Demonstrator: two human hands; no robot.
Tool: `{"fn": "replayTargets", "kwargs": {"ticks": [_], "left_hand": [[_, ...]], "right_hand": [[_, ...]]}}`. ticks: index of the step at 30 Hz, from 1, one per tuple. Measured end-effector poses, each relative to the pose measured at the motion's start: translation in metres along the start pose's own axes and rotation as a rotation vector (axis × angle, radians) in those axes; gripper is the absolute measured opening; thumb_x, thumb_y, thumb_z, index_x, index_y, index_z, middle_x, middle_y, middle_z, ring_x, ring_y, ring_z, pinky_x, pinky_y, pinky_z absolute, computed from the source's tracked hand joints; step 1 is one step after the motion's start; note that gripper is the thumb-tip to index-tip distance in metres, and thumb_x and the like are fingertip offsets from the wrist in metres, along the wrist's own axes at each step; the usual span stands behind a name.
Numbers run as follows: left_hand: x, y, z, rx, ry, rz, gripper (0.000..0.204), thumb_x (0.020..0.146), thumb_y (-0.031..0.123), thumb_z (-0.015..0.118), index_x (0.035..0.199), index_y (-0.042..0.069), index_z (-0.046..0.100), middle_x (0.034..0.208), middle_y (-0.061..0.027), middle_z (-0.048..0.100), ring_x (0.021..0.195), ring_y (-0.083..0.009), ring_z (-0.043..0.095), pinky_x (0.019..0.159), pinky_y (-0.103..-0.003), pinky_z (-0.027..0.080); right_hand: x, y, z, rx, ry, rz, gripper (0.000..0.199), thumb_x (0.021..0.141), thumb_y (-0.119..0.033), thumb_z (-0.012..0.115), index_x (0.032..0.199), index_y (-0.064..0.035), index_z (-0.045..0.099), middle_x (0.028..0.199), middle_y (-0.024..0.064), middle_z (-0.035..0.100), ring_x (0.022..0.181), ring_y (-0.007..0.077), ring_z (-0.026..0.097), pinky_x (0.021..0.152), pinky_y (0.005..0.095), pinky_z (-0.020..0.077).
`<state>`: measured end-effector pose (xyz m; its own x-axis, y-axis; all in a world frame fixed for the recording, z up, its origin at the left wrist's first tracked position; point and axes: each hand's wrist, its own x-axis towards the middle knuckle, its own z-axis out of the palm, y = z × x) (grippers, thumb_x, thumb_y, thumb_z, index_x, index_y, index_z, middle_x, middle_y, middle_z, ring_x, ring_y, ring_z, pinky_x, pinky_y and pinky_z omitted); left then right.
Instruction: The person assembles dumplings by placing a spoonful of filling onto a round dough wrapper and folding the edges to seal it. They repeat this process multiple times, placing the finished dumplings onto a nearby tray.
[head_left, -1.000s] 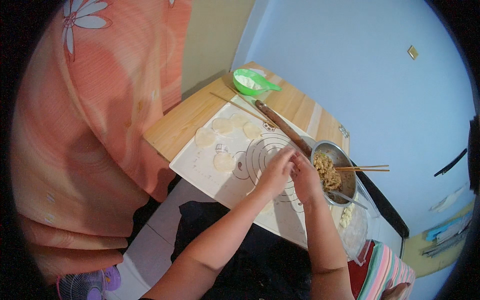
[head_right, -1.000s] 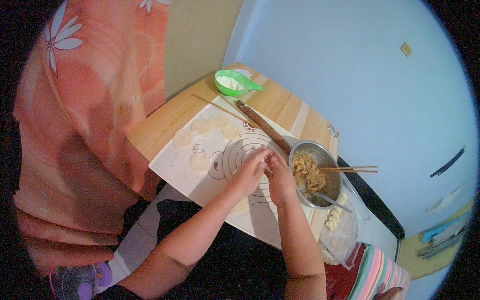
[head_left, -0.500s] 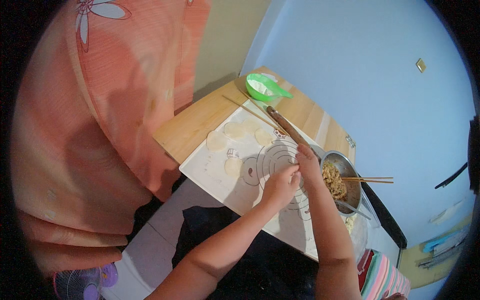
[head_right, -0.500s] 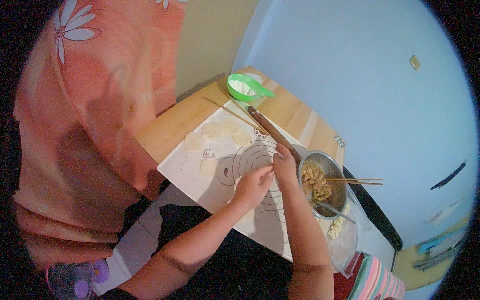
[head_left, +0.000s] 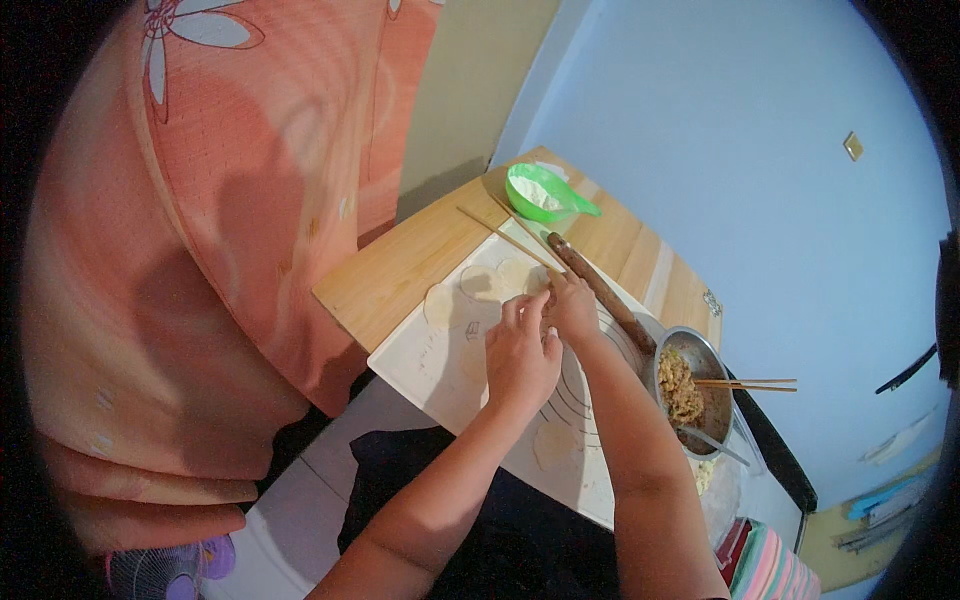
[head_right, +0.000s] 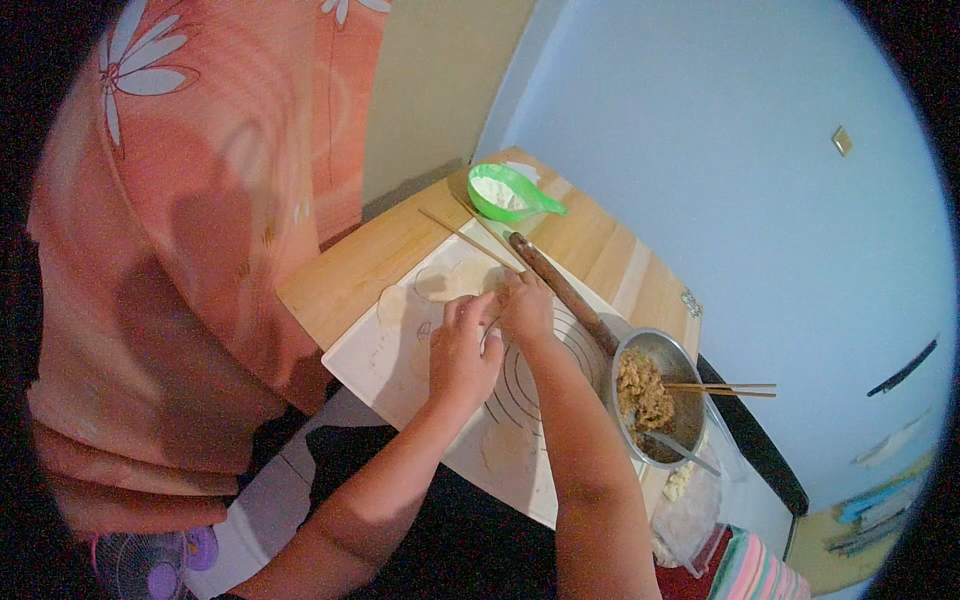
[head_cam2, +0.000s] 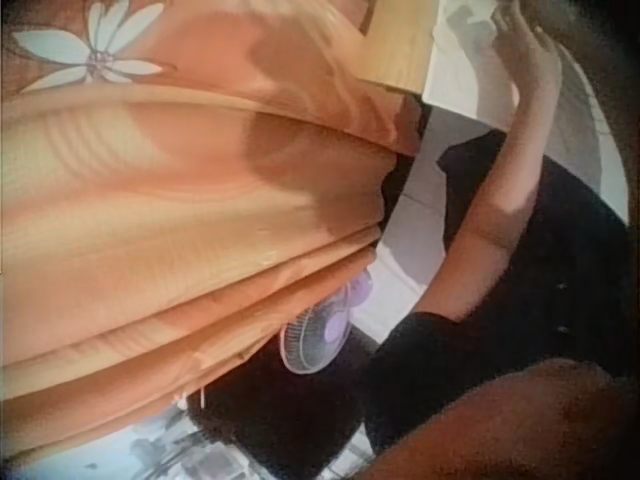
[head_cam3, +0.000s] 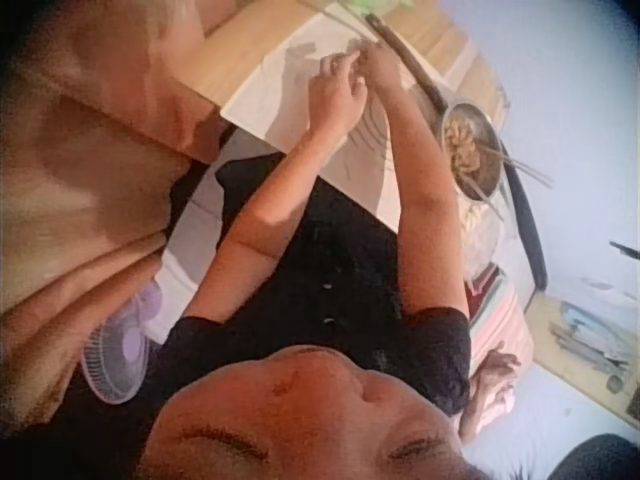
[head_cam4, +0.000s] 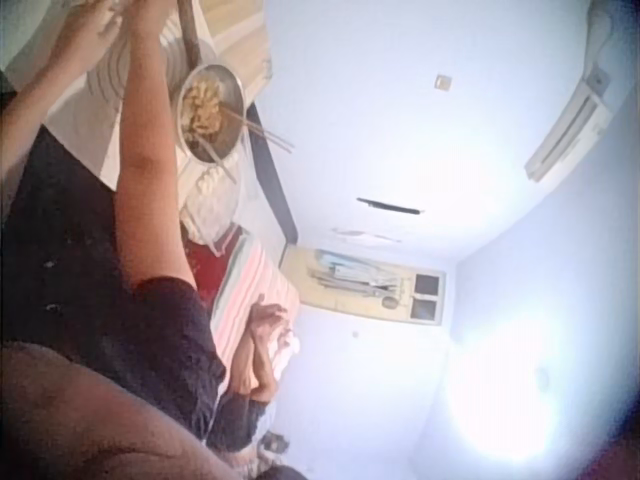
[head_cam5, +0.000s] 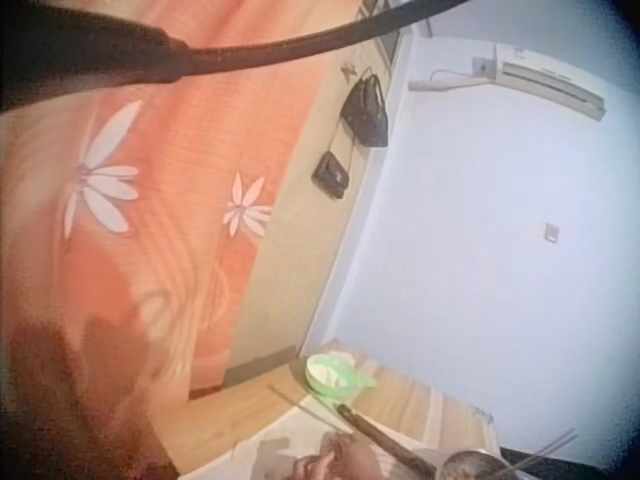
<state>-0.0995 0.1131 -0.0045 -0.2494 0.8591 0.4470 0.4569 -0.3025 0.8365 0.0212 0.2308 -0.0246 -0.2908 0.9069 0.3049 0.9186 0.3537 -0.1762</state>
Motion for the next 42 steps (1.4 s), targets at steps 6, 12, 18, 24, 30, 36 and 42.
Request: {"fn": "replayTargets", "kwargs": {"ticks": [6,12,18,24,30,36,42], "left_hand": [[0.005,-0.008,0.004,-0.311,0.052,-0.080,0.039,0.080,0.000,0.056,0.118,0.006,0.050,0.109,-0.0106,0.052,0.092,-0.0197,0.058,0.083,-0.033,0.046],[0.004,-0.013,0.009,-0.490,0.099,-0.137,0.034,0.082,0.000,0.052,0.115,0.005,0.052,0.108,-0.0111,0.051,0.092,-0.0206,0.056,0.082,-0.033,0.045],[0.004,-0.016,0.006,-0.525,0.098,-0.190,0.029,0.086,0.005,0.055,0.115,0.004,0.054,0.112,-0.0092,0.055,0.095,-0.0169,0.056,0.086,-0.029,0.045],[0.009,-0.016,0.006,-0.666,0.061,-0.289,0.029,0.088,0.010,0.055,0.116,0.003,0.053,0.112,-0.0085,0.057,0.100,-0.0180,0.056,0.087,-0.029,0.045],[-0.003,0.014,-0.006,-1.008,-0.487,-0.730,0.040,0.095,0.037,0.044,0.116,0.004,0.052,0.112,-0.0089,0.057,0.101,-0.0202,0.057,0.088,-0.032,0.045],[-0.040,0.030,0.015,-1.519,-0.874,-0.788,0.049,0.096,0.051,0.033,0.112,0.010,0.053,0.103,-0.0057,0.058,0.097,-0.0160,0.057,0.087,-0.034,0.044],[-0.079,0.048,0.035,-1.378,-0.867,-0.728,0.032,0.098,0.030,0.040,0.118,0.007,0.052,0.112,-0.0059,0.057,0.100,-0.0155,0.057,0.089,-0.033,0.047]], "right_hand": [[0.014,0.014,0.005,0.040,-0.137,0.184,0.036,0.073,-0.024,0.060,0.105,-0.0094,0.065,0.107,0.0166,0.060,0.103,0.0345,0.053,0.090,0.0423,0.0411],[0.013,0.014,0.018,0.073,-0.022,0.150,0.033,0.071,-0.027,0.063,0.100,-0.0120,0.066,0.115,0.0169,0.055,0.108,0.0377,0.048,0.093,0.0443,0.0383],[0.026,0.007,0.012,0.044,-0.176,0.202,0.029,0.073,-0.024,0.065,0.098,-0.0087,0.065,0.102,0.0165,0.061,0.099,0.0333,0.057,0.087,0.0432,0.0435],[0.009,0.010,0.011,0.315,-0.083,0.236,0.029,0.071,-0.020,0.067,0.096,-0.0057,0.063,0.089,0.0159,0.064,0.086,0.0342,0.062,0.077,0.0405,0.0477],[-0.043,-0.017,-0.064,0.695,0.165,0.334,0.018,0.074,-0.006,0.061,0.091,-0.0018,0.059,0.088,0.0151,0.062,0.080,0.0317,0.061,0.071,0.0355,0.0479],[-0.145,-0.033,-0.118,0.343,0.246,0.032,0.017,0.074,0.004,0.057,0.089,-0.0034,0.058,0.091,0.0113,0.063,0.085,0.0270,0.060,0.076,0.0333,0.0474],[-0.228,-0.026,-0.133,0.326,0.435,-0.048,0.024,0.072,0.010,0.055,0.092,-0.0033,0.060,0.097,0.0117,0.064,0.096,0.0281,0.059,0.081,0.0343,0.0467]]}}
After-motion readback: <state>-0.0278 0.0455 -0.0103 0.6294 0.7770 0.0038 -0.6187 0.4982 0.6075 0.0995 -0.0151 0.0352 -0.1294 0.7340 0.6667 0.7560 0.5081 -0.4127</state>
